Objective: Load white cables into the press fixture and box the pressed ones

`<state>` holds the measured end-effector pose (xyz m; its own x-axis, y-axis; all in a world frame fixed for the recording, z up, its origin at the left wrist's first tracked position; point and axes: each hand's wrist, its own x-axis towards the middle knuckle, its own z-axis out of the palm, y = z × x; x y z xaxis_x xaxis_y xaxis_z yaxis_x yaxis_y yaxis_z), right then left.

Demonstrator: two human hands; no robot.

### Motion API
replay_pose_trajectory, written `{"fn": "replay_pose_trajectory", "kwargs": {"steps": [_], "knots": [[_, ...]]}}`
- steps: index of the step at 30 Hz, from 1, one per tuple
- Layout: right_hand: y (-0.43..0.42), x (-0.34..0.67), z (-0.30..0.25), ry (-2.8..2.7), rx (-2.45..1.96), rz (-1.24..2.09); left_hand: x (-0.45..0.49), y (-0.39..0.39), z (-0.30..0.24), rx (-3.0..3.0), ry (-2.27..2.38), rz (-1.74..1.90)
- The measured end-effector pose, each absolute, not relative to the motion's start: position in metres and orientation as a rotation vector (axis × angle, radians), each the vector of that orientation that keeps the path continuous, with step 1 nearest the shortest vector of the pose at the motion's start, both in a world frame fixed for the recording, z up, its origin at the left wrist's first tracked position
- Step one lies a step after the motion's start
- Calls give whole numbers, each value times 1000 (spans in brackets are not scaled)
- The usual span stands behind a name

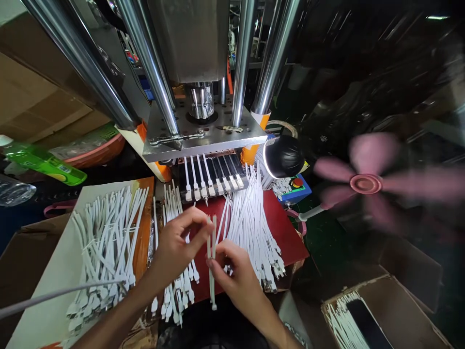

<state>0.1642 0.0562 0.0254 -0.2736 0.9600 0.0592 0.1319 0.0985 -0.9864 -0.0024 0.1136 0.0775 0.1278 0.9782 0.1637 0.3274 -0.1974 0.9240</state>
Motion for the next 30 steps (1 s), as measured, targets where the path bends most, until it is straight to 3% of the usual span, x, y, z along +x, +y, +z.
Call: {"fn": "replay_pose_trajectory", "kwargs": {"steps": [5, 12, 16, 21, 30], "knots": [[67, 192, 39, -1911, -1028, 1480, -9, 182, 74, 1859, 1576, 1185], [230, 225, 82, -2008, -1077, 1197, 4, 263, 49, 1984, 1833, 1122], [296, 207, 69, -2064, -1058, 1131, -1, 250, 50, 2073, 1771, 1151], [323, 195, 53, -2133, -1023, 1041, -15, 219, 54, 2819, 1214, 586], [324, 200, 49, -2032, -1078, 1087, 0, 221, 41, 2968, 1301, 436]]}}
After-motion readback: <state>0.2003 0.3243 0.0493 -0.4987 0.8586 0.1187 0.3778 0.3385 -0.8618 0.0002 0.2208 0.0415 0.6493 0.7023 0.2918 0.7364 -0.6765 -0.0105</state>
